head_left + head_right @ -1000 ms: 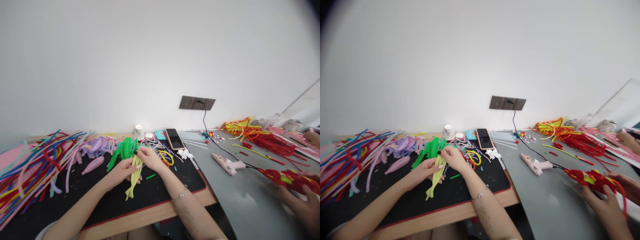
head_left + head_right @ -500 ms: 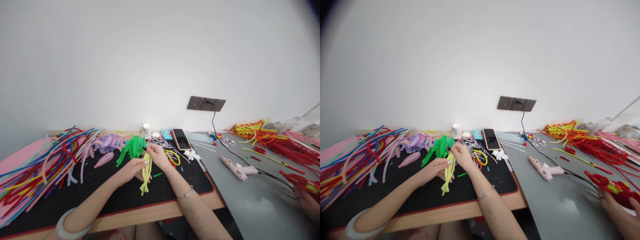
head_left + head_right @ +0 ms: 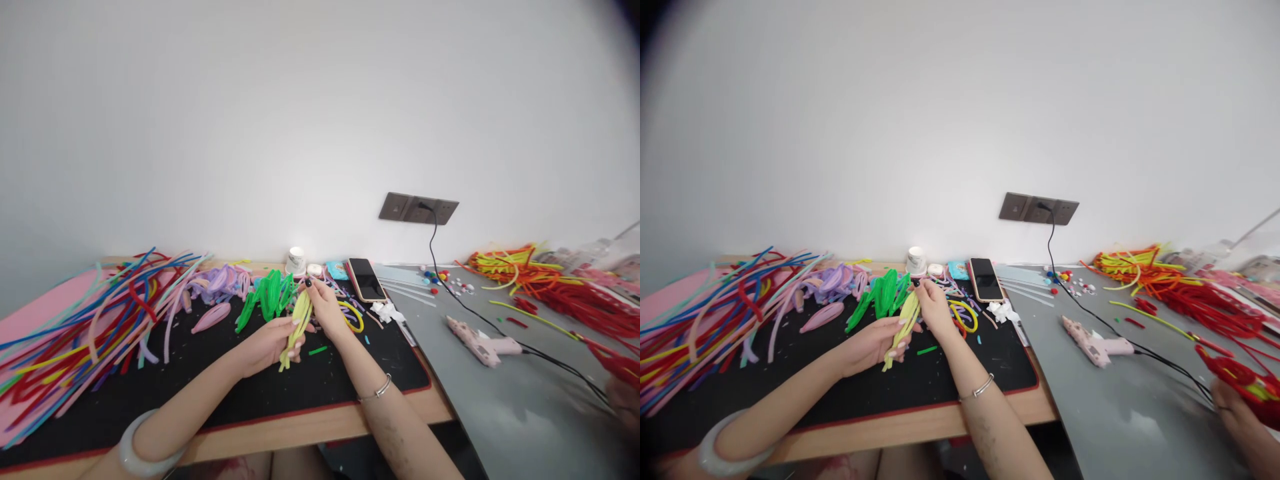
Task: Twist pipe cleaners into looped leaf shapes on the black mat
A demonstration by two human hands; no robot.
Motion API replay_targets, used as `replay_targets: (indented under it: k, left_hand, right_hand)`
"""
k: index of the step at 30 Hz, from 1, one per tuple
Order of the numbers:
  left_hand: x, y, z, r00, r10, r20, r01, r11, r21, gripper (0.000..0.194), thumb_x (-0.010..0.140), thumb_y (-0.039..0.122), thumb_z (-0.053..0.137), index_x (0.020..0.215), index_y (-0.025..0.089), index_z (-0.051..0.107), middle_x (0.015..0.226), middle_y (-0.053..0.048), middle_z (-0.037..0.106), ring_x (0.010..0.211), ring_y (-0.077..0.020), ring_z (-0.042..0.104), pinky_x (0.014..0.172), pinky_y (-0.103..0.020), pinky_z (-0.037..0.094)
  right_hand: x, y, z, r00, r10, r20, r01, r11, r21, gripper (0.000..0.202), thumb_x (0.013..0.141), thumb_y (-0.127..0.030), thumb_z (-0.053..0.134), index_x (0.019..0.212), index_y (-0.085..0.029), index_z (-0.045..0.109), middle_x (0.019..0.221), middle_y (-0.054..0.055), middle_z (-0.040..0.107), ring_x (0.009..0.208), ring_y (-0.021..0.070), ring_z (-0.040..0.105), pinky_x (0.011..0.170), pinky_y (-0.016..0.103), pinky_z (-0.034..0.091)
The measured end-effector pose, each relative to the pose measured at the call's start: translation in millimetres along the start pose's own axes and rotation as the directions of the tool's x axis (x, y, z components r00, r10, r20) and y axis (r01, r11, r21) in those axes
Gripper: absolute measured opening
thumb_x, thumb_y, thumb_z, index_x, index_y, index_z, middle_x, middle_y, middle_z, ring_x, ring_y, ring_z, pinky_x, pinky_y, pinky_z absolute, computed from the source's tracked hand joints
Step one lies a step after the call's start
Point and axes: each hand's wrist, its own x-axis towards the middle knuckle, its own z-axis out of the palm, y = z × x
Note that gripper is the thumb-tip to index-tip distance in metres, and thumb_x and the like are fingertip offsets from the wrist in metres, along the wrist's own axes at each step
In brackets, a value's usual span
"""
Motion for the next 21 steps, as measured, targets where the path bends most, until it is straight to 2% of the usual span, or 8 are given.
replay_targets:
  k: [3,6,9,11,14,16,21]
  left_hand:
    - [3,-2,-5.8,0.995,0.064,-0.074,-0.058,0.995,0.078,0.031,0.08,0.042,0.057,0.092,0.013,0.059,0.064,0.003,0.046,0.046,-0.0033,0.036,0.053,-0.02,0.035]
    - [4,-4,-8.7,0.99,0.118,-0.071,-0.104,0.978,0.182,0.035,0.079,0.045,0.058,0.092,0.012,0.058,0.066,0.002,0.048,0.05,-0.0053,0.038,0.052,-0.02,0.032]
    - [4,-5,-9.1,0.994,0.098,-0.043,-0.082,0.954,0.289,0.035,0.077,0.046,0.058,0.086,0.012,0.057,0.065,0.001,0.051,0.055,-0.0086,0.045,0.054,-0.021,0.035]
    - [4,-5,-9.6,0.997,0.08,-0.025,-0.066,0.935,0.349,0.035,0.078,0.048,0.055,0.079,0.013,0.055,0.062,0.001,0.052,0.054,-0.0097,0.047,0.054,-0.022,0.036]
    - [6,-5,-11.5,0.994,0.104,-0.023,-0.084,0.899,0.429,0.036,0.079,0.049,0.052,0.072,0.014,0.052,0.055,0.002,0.052,0.046,-0.0091,0.046,0.05,-0.022,0.036]
    - [8,-5,-12.6,0.991,0.124,-0.05,-0.088,0.887,0.454,0.036,0.079,0.049,0.051,0.07,0.014,0.053,0.051,0.002,0.051,0.043,-0.0087,0.045,0.048,-0.022,0.035]
    - [9,-3,-12.5,0.985,0.137,-0.108,-0.072,0.882,0.466,0.035,0.077,0.048,0.053,0.069,0.013,0.055,0.047,0.003,0.05,0.039,-0.0076,0.041,0.044,-0.021,0.029]
  right_hand:
    - [0,5,-1,0.993,0.069,0.091,-0.074,0.995,0.062,0.036,0.082,-0.052,0.045,0.078,-0.016,0.051,0.05,-0.006,0.039,0.039,0.0062,0.03,0.038,0.019,0.021]
    - [-1,7,-1,0.978,0.082,0.192,-0.091,0.995,0.037,0.037,0.08,-0.051,0.05,0.07,-0.016,0.049,0.048,-0.006,0.04,0.039,0.006,0.032,0.039,0.019,0.021]
    - [0,5,-3,0.987,0.074,0.143,-0.082,0.996,0.046,0.038,0.077,-0.052,0.054,0.068,-0.016,0.047,0.051,-0.005,0.044,0.04,0.0056,0.033,0.039,0.019,0.023]
    - [1,2,-5,0.991,0.081,0.109,-0.089,0.994,0.069,0.038,0.076,-0.052,0.055,0.066,-0.016,0.045,0.049,-0.006,0.04,0.039,0.0049,0.03,0.038,0.019,0.021]
    - [0,-3,-8,0.983,0.101,0.156,-0.115,0.99,0.086,0.035,0.077,-0.049,0.055,0.069,-0.016,0.046,0.046,-0.008,0.033,0.038,0.0041,0.024,0.037,0.018,0.018]
    - [-3,-7,-8,0.972,0.117,0.204,-0.129,0.99,0.05,0.031,0.077,-0.045,0.057,0.073,-0.015,0.051,0.046,-0.009,0.034,0.038,0.0041,0.024,0.037,0.018,0.018]
    - [-7,-7,-1,0.949,0.128,0.288,-0.099,0.989,-0.111,0.024,0.076,-0.037,0.059,0.071,-0.013,0.057,0.047,-0.004,0.046,0.042,0.0068,0.038,0.04,0.019,0.027]
